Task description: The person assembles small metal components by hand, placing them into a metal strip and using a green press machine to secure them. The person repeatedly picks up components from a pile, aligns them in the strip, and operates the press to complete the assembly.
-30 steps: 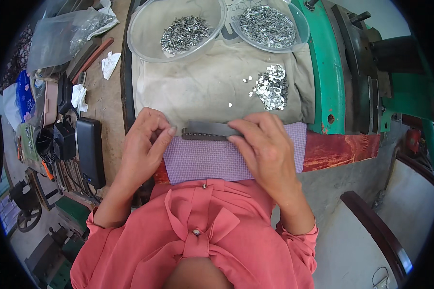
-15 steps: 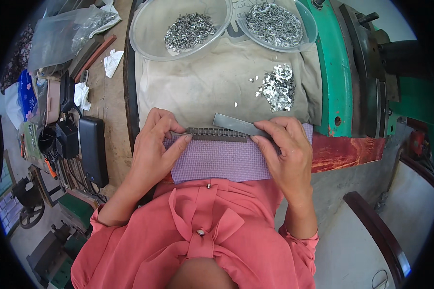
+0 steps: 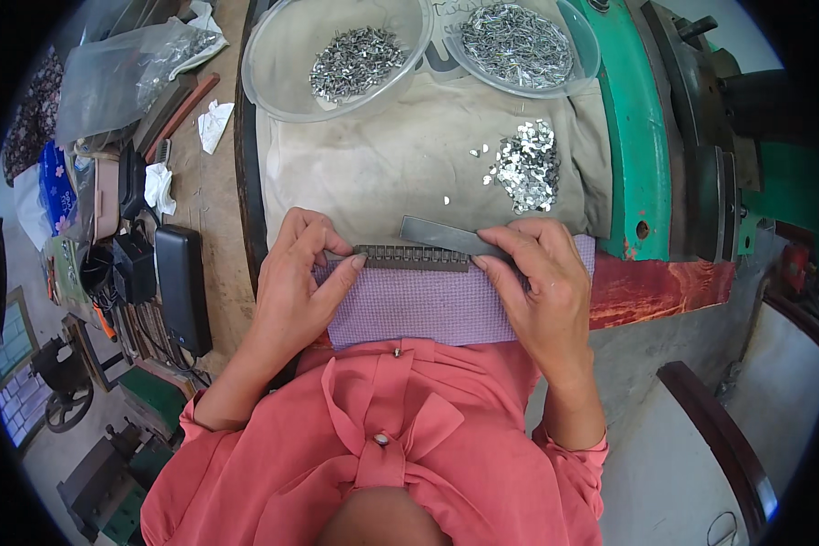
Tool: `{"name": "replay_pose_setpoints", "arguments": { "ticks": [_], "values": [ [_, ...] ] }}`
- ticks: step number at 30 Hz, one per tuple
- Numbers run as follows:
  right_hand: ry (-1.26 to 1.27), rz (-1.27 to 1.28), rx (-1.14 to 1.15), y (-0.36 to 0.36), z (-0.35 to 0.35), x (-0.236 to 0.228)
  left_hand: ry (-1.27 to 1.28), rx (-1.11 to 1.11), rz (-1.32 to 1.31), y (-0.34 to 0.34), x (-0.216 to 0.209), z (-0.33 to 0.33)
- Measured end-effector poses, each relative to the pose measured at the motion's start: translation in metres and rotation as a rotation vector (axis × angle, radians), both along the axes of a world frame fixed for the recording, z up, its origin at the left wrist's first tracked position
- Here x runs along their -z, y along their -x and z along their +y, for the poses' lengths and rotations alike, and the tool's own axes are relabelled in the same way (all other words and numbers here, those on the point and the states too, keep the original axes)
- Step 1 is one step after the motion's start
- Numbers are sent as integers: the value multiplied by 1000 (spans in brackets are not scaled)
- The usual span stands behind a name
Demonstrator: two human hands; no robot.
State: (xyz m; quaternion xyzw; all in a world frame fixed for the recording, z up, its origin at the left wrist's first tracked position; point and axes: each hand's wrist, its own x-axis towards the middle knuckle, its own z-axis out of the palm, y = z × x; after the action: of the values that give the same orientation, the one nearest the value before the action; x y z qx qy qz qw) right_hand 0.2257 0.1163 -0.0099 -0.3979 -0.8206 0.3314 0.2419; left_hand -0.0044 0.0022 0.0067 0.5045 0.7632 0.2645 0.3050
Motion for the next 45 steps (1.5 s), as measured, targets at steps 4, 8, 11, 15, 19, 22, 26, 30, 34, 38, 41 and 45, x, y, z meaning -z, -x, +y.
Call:
{"name": "replay_pose_setpoints", "arguments": {
  "ticks": [4,8,11,15,19,22,26,30,34,38,41,45],
  "values": [
    [-1,19,-14,1,0,-1,-33,13,-62,4,-1,-2],
    [-6,35,-61,5,0,-6,-36,-2,-161,10,1,-7],
    [-28,27,-131,13,-1,-10,-20,-28,-199,11,1,-7],
    [-41,17,-223,23,-1,-12,2,-23,-130,7,-2,-3],
    [-49,6,-259,30,-3,-11,24,-10,-64,4,-2,-1],
    [-40,-13,-263,30,-3,-11,22,-17,-43,2,-1,-1],
    [-31,-44,-265,28,-5,-13,5,23,-7,1,-2,0],
    [-12,-27,-236,22,-7,-12,-20,63,31,0,-1,0],
    [-38,-48,-97,13,-9,-9,-22,65,22,1,-1,-1],
    [-90,-111,-1,11,-18,-3,0,41,1,3,-2,-1],
    [-61,-82,10,10,-21,-2,5,24,-27,3,-4,1],
    [-110,64,-66,-4,-19,8,-65,222,84,5,-8,-4]
  ]
}}
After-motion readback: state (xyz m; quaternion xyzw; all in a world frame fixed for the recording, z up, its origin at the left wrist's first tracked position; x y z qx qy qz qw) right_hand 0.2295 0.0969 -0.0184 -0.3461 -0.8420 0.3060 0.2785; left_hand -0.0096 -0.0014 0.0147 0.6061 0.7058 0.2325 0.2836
